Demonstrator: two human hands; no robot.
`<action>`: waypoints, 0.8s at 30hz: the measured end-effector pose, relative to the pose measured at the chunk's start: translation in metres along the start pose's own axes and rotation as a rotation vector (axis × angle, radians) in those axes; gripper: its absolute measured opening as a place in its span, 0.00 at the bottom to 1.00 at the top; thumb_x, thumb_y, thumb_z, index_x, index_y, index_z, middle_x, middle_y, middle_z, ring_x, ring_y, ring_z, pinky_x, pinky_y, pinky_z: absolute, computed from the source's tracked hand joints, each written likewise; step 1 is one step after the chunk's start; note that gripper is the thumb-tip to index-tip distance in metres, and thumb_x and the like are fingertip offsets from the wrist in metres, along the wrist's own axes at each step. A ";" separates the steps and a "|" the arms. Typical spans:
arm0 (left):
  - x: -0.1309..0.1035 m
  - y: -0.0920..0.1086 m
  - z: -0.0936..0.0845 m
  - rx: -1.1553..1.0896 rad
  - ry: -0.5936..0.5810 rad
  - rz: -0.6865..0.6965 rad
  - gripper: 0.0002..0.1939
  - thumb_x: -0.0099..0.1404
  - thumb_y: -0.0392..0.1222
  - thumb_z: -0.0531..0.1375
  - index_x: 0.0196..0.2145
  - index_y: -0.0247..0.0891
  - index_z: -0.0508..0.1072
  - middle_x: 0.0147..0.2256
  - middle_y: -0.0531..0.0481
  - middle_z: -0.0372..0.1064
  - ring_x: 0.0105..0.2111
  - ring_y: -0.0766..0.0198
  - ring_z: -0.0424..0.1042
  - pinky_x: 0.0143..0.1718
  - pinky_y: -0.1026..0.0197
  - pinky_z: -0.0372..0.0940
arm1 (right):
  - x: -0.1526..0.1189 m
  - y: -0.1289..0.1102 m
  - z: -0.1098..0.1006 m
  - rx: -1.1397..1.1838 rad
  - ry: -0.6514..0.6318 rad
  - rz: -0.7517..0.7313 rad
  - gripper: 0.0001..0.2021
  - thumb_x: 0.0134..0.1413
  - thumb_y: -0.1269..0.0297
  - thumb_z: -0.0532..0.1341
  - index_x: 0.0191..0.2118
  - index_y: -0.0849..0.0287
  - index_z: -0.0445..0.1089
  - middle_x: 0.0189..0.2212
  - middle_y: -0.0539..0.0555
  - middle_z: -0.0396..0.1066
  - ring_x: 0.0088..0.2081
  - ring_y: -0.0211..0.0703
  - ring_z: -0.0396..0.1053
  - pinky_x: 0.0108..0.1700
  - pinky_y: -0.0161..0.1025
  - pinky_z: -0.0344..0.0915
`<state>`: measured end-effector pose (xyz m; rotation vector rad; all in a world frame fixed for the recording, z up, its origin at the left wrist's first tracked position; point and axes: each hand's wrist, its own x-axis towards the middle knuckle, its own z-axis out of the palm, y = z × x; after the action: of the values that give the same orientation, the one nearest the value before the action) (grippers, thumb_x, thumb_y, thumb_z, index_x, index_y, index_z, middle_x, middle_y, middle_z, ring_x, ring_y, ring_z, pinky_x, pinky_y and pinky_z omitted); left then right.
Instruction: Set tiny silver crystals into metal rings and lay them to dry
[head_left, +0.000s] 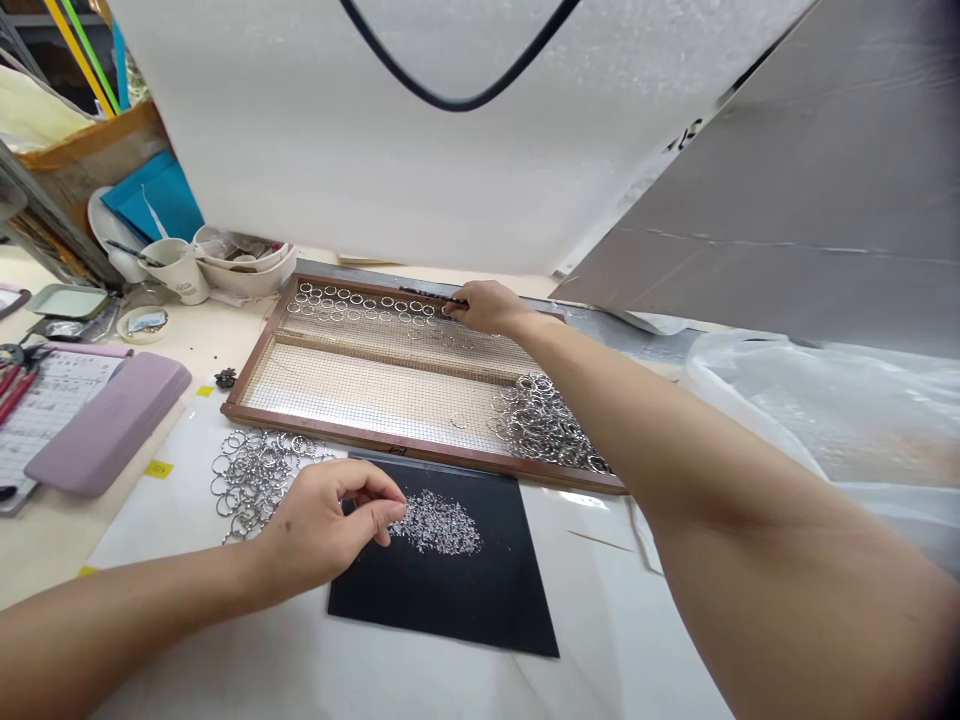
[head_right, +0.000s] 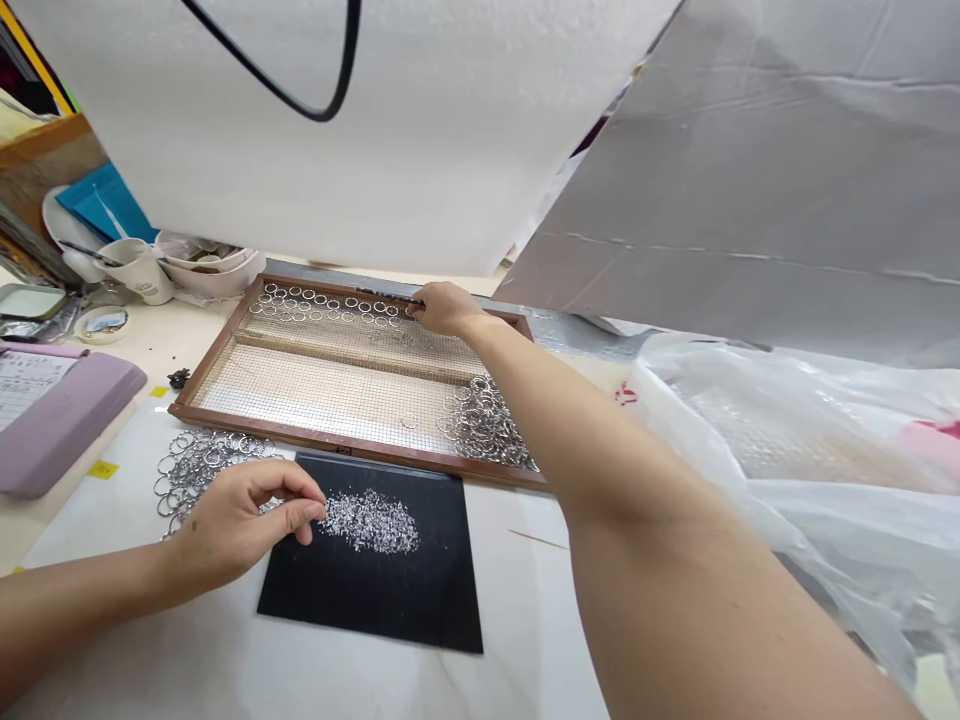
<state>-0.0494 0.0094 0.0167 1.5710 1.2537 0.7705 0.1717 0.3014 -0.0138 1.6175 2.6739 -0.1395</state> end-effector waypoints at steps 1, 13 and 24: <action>0.000 0.000 0.000 0.003 0.002 0.003 0.07 0.60 0.39 0.58 0.27 0.36 0.73 0.20 0.53 0.71 0.24 0.69 0.70 0.27 0.67 0.64 | 0.000 -0.001 0.000 0.011 0.009 0.003 0.12 0.52 0.63 0.57 0.36 0.59 0.76 0.34 0.57 0.75 0.35 0.48 0.71 0.35 0.40 0.64; 0.000 -0.001 0.000 0.007 0.012 0.010 0.06 0.59 0.39 0.58 0.27 0.36 0.73 0.20 0.53 0.71 0.24 0.69 0.70 0.27 0.67 0.64 | -0.012 -0.007 -0.007 0.172 0.049 0.096 0.11 0.49 0.69 0.56 0.36 0.60 0.74 0.31 0.55 0.74 0.32 0.42 0.69 0.33 0.37 0.64; -0.001 0.000 0.002 -0.007 -0.012 0.004 0.06 0.60 0.38 0.58 0.27 0.36 0.73 0.21 0.53 0.71 0.24 0.70 0.70 0.27 0.68 0.64 | -0.041 -0.021 -0.009 0.275 -0.077 0.109 0.05 0.44 0.67 0.59 0.29 0.58 0.71 0.27 0.54 0.72 0.27 0.39 0.65 0.27 0.37 0.59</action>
<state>-0.0481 0.0074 0.0159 1.5707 1.2384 0.7662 0.1723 0.2562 -0.0011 1.7815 2.5944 -0.5781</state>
